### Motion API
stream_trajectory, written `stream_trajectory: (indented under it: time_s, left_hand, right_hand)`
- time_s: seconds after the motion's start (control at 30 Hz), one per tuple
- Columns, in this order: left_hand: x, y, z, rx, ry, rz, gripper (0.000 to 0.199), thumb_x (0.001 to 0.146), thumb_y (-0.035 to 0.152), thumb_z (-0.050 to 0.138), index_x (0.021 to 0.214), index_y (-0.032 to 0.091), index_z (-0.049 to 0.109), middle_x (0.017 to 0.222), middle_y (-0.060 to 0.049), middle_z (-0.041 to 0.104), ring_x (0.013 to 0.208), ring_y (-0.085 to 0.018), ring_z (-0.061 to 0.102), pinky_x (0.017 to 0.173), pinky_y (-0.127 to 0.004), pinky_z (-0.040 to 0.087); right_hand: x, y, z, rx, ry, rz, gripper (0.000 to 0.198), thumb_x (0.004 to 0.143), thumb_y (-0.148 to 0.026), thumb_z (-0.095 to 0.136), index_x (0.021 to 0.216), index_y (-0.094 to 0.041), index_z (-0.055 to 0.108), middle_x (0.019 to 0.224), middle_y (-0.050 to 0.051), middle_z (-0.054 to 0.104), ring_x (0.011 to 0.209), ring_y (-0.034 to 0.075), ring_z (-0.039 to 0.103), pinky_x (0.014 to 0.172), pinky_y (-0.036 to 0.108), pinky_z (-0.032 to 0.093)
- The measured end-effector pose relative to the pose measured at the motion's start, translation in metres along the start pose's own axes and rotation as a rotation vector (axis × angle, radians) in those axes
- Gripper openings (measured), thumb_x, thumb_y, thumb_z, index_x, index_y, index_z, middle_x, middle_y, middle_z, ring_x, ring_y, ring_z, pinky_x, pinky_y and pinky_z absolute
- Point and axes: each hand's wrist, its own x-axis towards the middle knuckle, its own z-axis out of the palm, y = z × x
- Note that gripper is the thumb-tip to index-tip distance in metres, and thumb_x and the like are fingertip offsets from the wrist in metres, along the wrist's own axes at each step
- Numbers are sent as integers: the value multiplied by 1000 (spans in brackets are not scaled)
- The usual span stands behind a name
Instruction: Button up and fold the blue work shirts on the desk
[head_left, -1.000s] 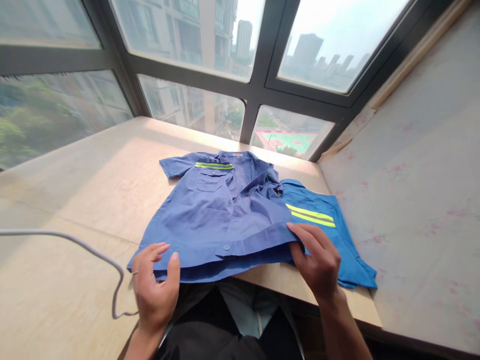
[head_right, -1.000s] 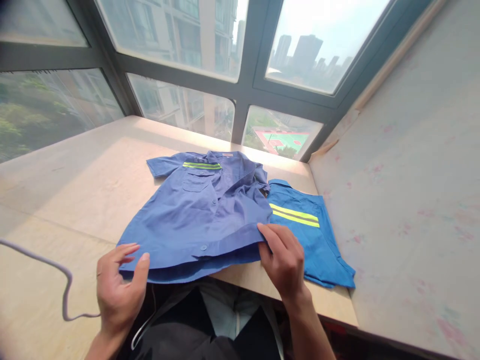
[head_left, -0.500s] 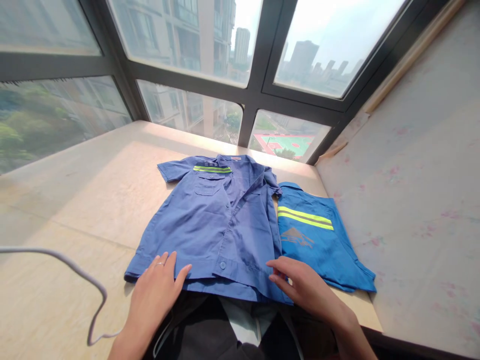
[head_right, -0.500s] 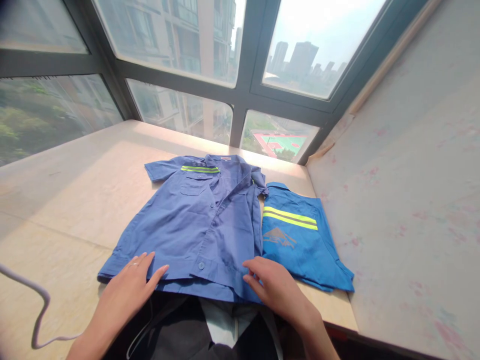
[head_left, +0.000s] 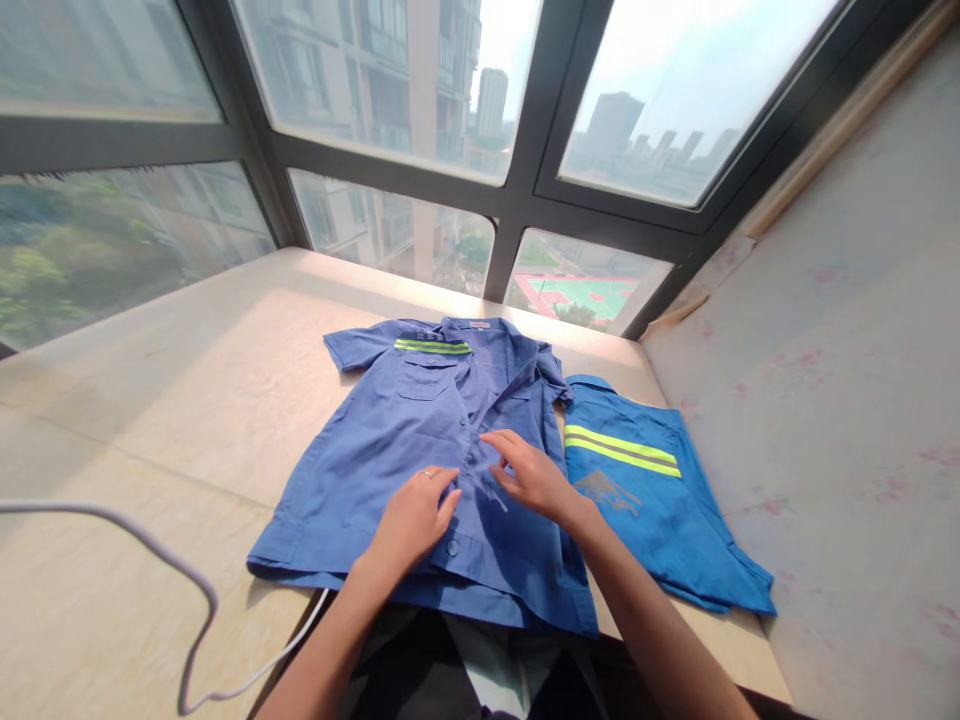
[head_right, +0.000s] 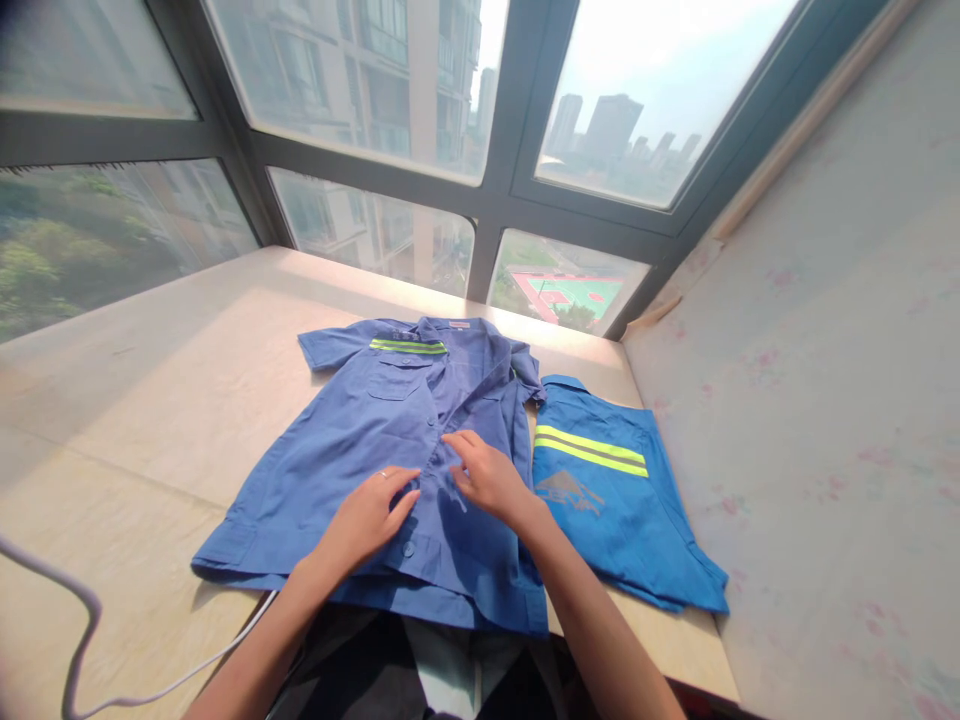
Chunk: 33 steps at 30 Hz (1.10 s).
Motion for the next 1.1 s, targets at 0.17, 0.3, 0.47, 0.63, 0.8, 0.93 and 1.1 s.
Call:
stream_trajectory:
  time_s: [0.17, 0.3, 0.47, 0.63, 0.8, 0.93, 1.1]
  left_hand:
    - [30, -3, 7, 17, -84, -69, 29, 88, 20, 54, 111, 17, 72, 106, -13, 70, 94, -24, 66, 85, -34, 48]
    - [36, -12, 10, -26, -34, -90, 27, 88, 17, 51, 102, 17, 74, 98, -12, 71, 93, -25, 65, 85, -34, 46]
    - [34, -19, 9, -37, -55, -74, 27, 88, 17, 50, 98, 18, 75, 93, -9, 69, 82, -21, 63, 77, -31, 45]
    - [33, -14, 6, -41, -69, -109, 17, 84, 24, 58, 89, 18, 73, 90, -7, 69, 75, -20, 62, 69, -30, 43]
    - [34, -14, 5, -125, -78, -95, 17, 85, 25, 55, 83, 19, 71, 85, -6, 73, 79, -21, 64, 73, -30, 42]
    - [34, -19, 8, -273, -59, -146, 19, 82, 26, 54, 83, 20, 72, 82, -3, 74, 76, -20, 65, 72, -30, 44]
    - [34, -21, 11, -449, -16, -209, 22, 80, 35, 59, 82, 18, 72, 77, -3, 73, 71, -19, 64, 67, -28, 46]
  right_hand:
    - [15, 7, 16, 35, -64, -77, 55, 85, -10, 57, 138, -25, 54, 137, 9, 60, 114, 23, 64, 100, 38, 51]
    - [14, 17, 34, 46, -101, -87, 61, 83, -9, 59, 141, -26, 52, 139, 7, 60, 124, 24, 59, 106, 39, 48]
    - [13, 18, 38, -47, -174, -31, 59, 86, -10, 57, 142, -26, 51, 137, 8, 58, 115, 23, 63, 98, 34, 51]
    - [20, 17, 31, -202, -221, -4, 31, 88, -13, 56, 114, -24, 69, 114, 7, 62, 80, 16, 64, 73, 26, 49]
    - [17, 18, 30, -204, -155, -100, 20, 90, -13, 56, 97, -24, 70, 104, 3, 65, 72, 12, 60, 64, 21, 41]
    - [14, 17, 36, -231, -56, -275, 20, 97, -18, 50, 102, -23, 68, 99, 4, 67, 72, 11, 59, 60, 21, 38]
    - [11, 24, 45, -268, -7, -302, 17, 97, -20, 50, 95, -20, 67, 85, 2, 64, 65, 11, 55, 56, 22, 36]
